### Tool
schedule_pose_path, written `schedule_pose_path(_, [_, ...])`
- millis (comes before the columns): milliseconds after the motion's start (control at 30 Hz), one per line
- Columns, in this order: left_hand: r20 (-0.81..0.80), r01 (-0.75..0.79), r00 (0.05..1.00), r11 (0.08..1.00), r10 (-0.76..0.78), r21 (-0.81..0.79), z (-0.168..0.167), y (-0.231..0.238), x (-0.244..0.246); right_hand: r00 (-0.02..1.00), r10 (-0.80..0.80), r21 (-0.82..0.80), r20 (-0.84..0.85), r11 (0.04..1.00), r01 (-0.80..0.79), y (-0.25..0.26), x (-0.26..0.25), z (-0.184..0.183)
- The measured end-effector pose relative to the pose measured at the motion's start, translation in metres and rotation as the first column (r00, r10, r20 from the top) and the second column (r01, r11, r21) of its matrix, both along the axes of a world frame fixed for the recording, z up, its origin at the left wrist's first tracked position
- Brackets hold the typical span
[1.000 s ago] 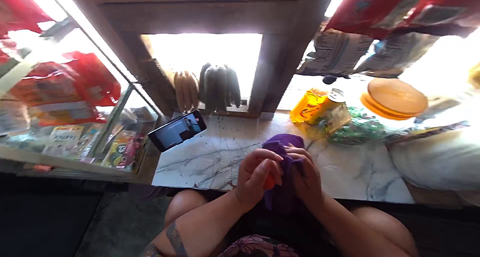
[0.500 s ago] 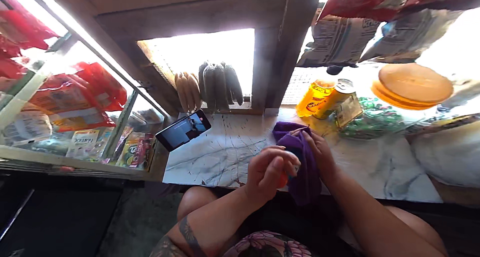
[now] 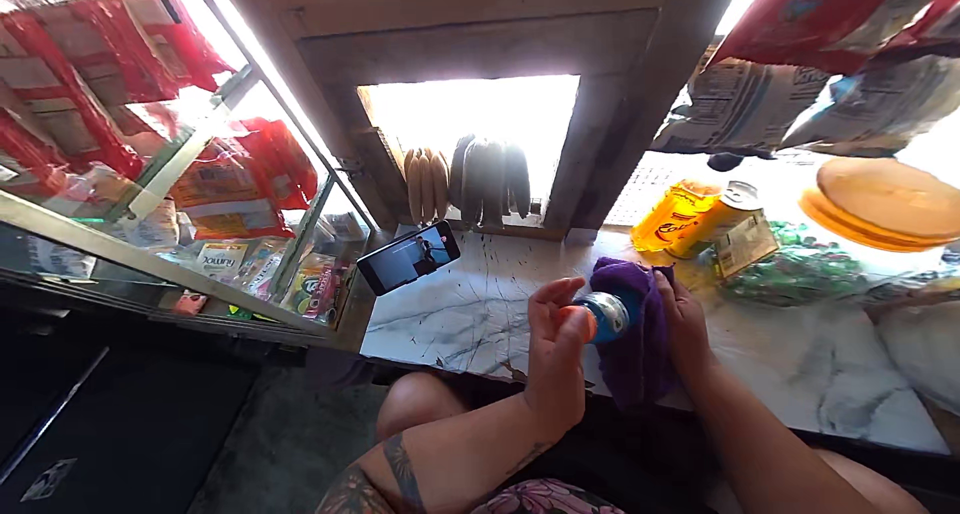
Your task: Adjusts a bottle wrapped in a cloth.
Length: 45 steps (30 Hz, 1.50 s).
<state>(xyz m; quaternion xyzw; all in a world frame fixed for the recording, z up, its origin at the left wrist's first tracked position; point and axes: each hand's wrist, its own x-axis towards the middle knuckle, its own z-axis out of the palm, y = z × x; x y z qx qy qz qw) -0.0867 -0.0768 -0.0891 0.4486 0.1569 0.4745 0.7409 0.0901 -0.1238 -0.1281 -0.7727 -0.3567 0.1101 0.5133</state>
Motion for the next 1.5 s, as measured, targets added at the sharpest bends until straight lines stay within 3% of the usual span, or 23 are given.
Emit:
schedule_pose_path(67, [-0.013, -0.022, 1.000, 0.980, 0.025, 0.199, -0.006, -0.003, 0.002, 0.999, -0.006, 0.014, -0.046, 1.000, 0.006, 0.001, 0.000, 0.001])
schedule_pose_path(133, [-0.017, -0.059, 0.997, 0.903, 0.073, 0.426, -0.015, 0.000, 0.007, 0.996, 0.002, 0.032, -0.090, 0.999, 0.001, 0.001, 0.003, 0.000])
schedule_pose_path(200, [-0.004, -0.078, 0.995, 0.829, 0.096, 0.554, -0.019, 0.004, 0.009, 0.997, 0.020, 0.057, -0.076, 0.998, -0.016, -0.001, 0.005, -0.003])
schedule_pose_path(367, [0.026, -0.028, 1.000, 0.781, 0.016, 0.624, -0.015, 0.006, 0.009, 0.952, 0.219, 0.270, 0.212, 0.924, -0.272, -0.020, -0.013, -0.008])
schedule_pose_path(567, [0.081, -0.048, 0.997, 0.705, -0.013, 0.707, -0.016, -0.004, 0.013, 0.850, 0.358, 0.427, 0.387, 0.747, -0.509, -0.035, -0.039, 0.010])
schedule_pose_path(867, [-0.017, -0.036, 0.996, 0.597, 0.083, 0.801, -0.017, -0.012, 0.017, 0.862, 0.507, 0.399, 0.001, 0.790, -0.465, -0.013, 0.020, -0.013])
schedule_pose_path(967, [-0.037, -0.028, 0.994, 0.560, 0.105, 0.828, -0.016, -0.010, 0.015, 0.877, 0.452, 0.360, -0.161, 0.855, -0.374, -0.008, 0.024, -0.013])
schedule_pose_path(1100, [0.008, -0.036, 0.999, 0.590, 0.050, 0.807, -0.018, -0.005, 0.018, 0.931, 0.273, 0.218, -0.241, 0.950, -0.222, -0.009, 0.021, -0.008])
schedule_pose_path(1267, [-0.035, 0.061, 0.998, 0.685, -0.053, 0.726, -0.019, 0.002, 0.021, 0.990, -0.050, 0.085, 0.130, 0.996, 0.040, -0.006, 0.021, -0.011])
schedule_pose_path(1400, [-0.137, 0.145, 0.988, 0.724, -0.071, 0.674, -0.018, 0.004, 0.018, 0.998, 0.003, 0.167, 0.062, 0.986, -0.014, -0.010, 0.003, -0.004])
schedule_pose_path(1500, [-0.103, 0.116, 0.992, 0.802, -0.068, 0.586, -0.016, 0.007, 0.017, 0.989, 0.054, 0.239, 0.140, 0.967, -0.086, -0.022, -0.012, -0.009])
